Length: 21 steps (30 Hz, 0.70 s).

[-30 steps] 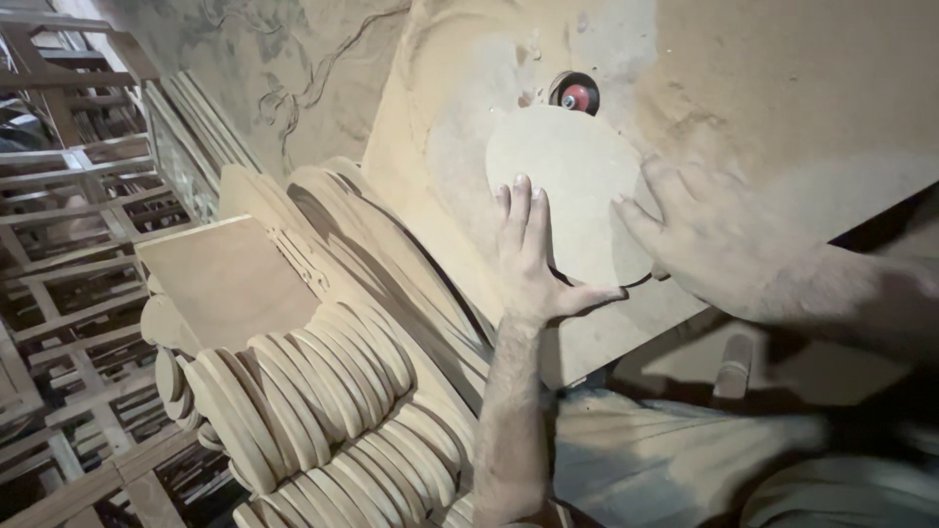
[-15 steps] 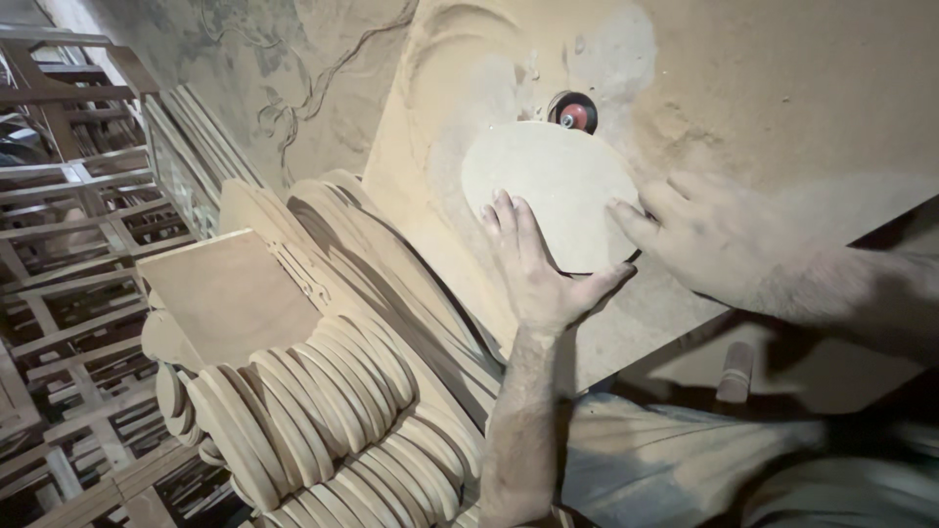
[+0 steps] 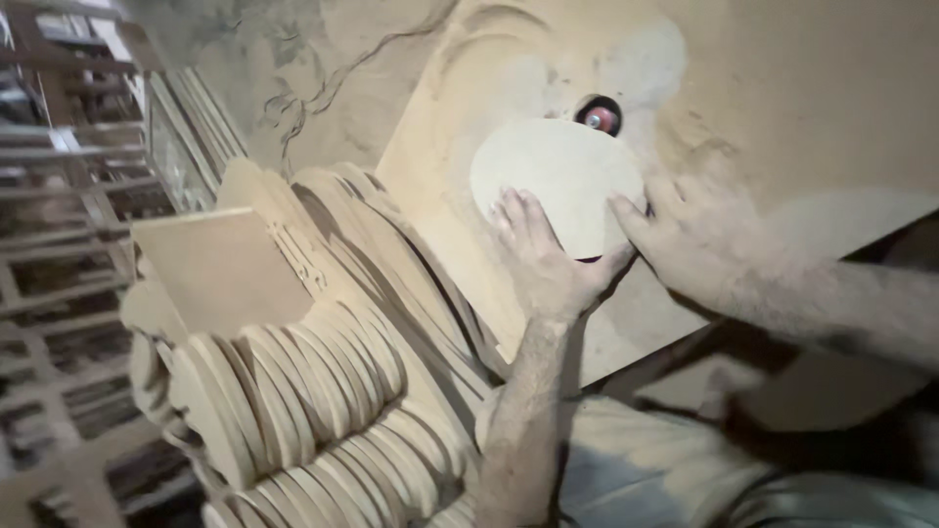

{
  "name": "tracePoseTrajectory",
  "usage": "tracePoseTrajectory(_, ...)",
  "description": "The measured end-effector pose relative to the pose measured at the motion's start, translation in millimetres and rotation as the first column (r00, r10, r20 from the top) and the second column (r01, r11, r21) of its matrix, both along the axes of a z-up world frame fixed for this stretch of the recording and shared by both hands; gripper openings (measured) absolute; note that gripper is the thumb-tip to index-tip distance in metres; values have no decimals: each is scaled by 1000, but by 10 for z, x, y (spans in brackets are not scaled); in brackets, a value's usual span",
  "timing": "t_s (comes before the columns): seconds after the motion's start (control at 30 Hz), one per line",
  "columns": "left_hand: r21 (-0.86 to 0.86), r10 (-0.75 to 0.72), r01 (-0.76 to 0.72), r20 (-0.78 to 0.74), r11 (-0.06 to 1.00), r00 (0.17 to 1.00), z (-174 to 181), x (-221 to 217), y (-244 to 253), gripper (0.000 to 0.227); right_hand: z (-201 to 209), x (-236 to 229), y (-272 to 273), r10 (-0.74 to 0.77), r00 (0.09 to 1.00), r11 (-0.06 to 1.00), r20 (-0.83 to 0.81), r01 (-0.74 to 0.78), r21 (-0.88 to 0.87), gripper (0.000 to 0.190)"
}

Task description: The person repeatedly picks up round wooden discs from a stack and rubs their edges against a rotating sanding disc mounted on a board. After sanding, the discs are placed back into the stack.

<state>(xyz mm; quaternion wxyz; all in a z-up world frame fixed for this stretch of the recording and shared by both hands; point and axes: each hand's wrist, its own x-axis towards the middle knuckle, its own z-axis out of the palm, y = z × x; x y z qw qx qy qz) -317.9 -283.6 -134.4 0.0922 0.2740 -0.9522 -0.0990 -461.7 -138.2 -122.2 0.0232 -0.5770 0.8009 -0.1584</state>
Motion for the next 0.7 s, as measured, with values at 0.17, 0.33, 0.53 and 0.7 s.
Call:
tracePoseTrajectory(0.17,-48,44,-51,-129,998,991,-52,61,-33,108,175,162,-249,24,892,999,451,-42,31,52)
tracePoseTrajectory(0.33,166,127,-129,22,978,992,-84,159,-51,111,-8,484,-1041,-62,861,965,505,182,-191,30)
tracePoseTrajectory(0.53,133,153,-148,-27,980,988,45,239,-122,113,-325,442,-1364,-156,931,899,329,271,-343,25)
tracePoseTrajectory(0.7,184,-128,103,127,978,984,61,353,-850,128,-314,436,-1416,-68,972,911,224,153,-384,24)
